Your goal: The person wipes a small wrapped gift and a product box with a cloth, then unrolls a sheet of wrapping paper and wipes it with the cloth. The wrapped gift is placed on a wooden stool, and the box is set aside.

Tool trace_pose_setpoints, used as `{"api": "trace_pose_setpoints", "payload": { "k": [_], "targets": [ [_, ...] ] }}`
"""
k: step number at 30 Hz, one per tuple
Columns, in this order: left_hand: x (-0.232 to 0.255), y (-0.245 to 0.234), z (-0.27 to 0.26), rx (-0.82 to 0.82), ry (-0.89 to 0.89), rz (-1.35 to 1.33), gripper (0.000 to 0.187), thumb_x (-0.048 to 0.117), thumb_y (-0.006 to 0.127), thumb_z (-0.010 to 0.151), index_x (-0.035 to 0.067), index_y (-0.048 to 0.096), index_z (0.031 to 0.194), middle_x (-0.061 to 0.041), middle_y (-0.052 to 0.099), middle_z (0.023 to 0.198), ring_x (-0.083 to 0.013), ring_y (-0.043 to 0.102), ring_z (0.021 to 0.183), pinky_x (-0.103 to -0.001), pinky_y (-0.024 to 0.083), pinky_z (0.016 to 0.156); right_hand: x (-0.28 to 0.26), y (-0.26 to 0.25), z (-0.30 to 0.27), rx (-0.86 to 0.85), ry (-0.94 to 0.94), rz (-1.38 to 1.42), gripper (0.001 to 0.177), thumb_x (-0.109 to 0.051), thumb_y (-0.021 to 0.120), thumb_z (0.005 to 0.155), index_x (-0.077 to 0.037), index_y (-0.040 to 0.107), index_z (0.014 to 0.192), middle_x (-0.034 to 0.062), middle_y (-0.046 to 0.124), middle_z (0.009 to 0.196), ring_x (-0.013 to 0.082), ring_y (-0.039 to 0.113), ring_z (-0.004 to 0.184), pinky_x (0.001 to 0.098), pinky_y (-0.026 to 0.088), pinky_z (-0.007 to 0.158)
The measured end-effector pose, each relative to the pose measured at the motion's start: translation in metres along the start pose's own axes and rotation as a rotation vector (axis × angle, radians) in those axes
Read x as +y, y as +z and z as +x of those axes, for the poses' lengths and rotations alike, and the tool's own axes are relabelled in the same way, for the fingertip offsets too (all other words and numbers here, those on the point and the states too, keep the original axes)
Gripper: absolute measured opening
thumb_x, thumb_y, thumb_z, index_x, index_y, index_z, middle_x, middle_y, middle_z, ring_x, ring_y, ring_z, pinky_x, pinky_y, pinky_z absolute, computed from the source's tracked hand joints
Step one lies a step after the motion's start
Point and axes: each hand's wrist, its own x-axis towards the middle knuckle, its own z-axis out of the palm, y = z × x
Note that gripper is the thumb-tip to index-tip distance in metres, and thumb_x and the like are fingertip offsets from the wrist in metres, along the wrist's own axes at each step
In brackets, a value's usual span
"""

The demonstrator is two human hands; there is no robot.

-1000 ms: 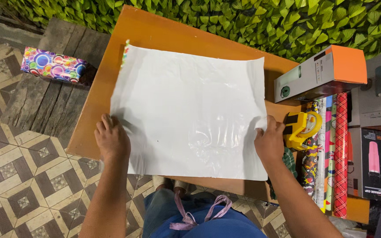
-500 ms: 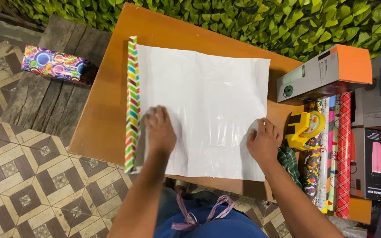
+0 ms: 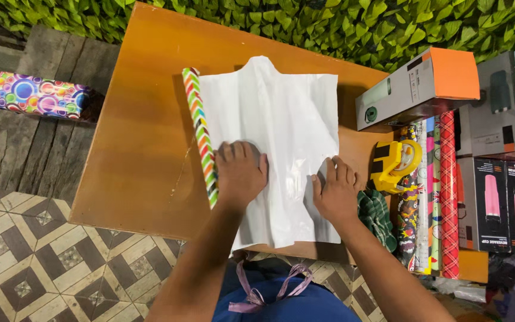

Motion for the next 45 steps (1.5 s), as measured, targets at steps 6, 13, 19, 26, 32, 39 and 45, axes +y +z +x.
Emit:
{"api": "trace_pose_setpoints", "payload": {
  "k": [6,13,19,26,32,39,45],
  "targets": [
    [-0.004,-0.025,0.014,0.016,-0.232,0.219,0.083,0.047,0.039,0.099,-0.007,0.014,0.157,-0.036,0.02,0.159,-0.0549,0.016,0.144,-0.07,0.016,0.113,-0.003,-0.005,0.001,-0.026,-0.012,-0.061,0.076,-0.051,0.061,0.094,0.006,0.049,0.144,0.0256,0.047,0.148,0.04,0.04,0.138,0.0625,0.021,0.114],
    [0.034,0.05,0.012,0.11,0.451,0.143,0.068,0.007,0.049,0.092,0.006,0.032,0.158,-0.013,0.028,0.167,-0.0352,0.021,0.156,-0.056,0.008,0.126,-0.002,-0.007,0.003,-0.043,0.003,-0.033,0.078,-0.05,0.066,0.091,0.004,0.05,0.144,0.0233,0.048,0.148,0.0387,0.04,0.137,0.0594,0.021,0.114],
    [0.088,0.078,0.002,-0.017,0.519,-0.159,0.059,0.027,0.048,0.099,0.013,0.039,0.155,-0.01,0.031,0.165,-0.0331,0.023,0.155,-0.059,0.014,0.125,0.008,-0.005,0.0,-0.037,-0.017,0.034,0.069,-0.04,0.067,0.088,-0.001,0.053,0.143,0.0201,0.05,0.148,0.0371,0.041,0.138,0.0558,0.022,0.113],
    [0.124,0.044,0.01,-0.337,0.41,0.094,0.083,0.047,0.065,0.088,0.027,0.029,0.16,-0.008,0.021,0.166,-0.0407,0.01,0.154,-0.076,0.012,0.114,0.034,-0.019,-0.01,-0.008,0.06,0.186,0.051,-0.024,0.068,0.095,-0.004,0.058,0.141,0.0175,0.053,0.147,0.0375,0.044,0.139,0.0484,0.028,0.118],
    [0.132,0.035,0.001,-0.345,0.39,0.171,0.104,0.064,0.072,0.08,0.027,0.018,0.162,-0.013,0.018,0.164,-0.0475,0.006,0.152,-0.083,0.012,0.11,0.066,-0.055,-0.023,0.392,0.391,0.052,0.058,-0.025,0.079,0.095,0.005,0.054,0.137,0.0283,0.053,0.132,0.0429,0.046,0.13,0.0536,0.034,0.112],
    [0.137,0.035,0.005,-0.393,0.38,0.204,0.108,0.064,0.073,0.08,0.027,0.016,0.164,-0.013,0.018,0.165,-0.0494,0.006,0.152,-0.083,0.015,0.108,0.096,-0.047,-0.008,0.234,0.726,0.409,0.065,-0.033,0.084,0.088,0.005,0.054,0.131,0.0185,0.067,0.117,0.0316,0.069,0.103,0.0414,0.054,0.089],
    [0.133,0.037,0.004,-0.412,0.388,0.181,0.107,0.064,0.07,0.083,0.026,0.012,0.165,-0.012,0.013,0.167,-0.0484,0.001,0.153,-0.084,0.01,0.11,0.104,-0.03,-0.003,0.262,0.735,0.291,0.061,-0.029,0.089,0.086,0.006,0.058,0.126,0.019,0.073,0.111,0.0326,0.072,0.099,0.0423,0.054,0.086]
  ]
}}
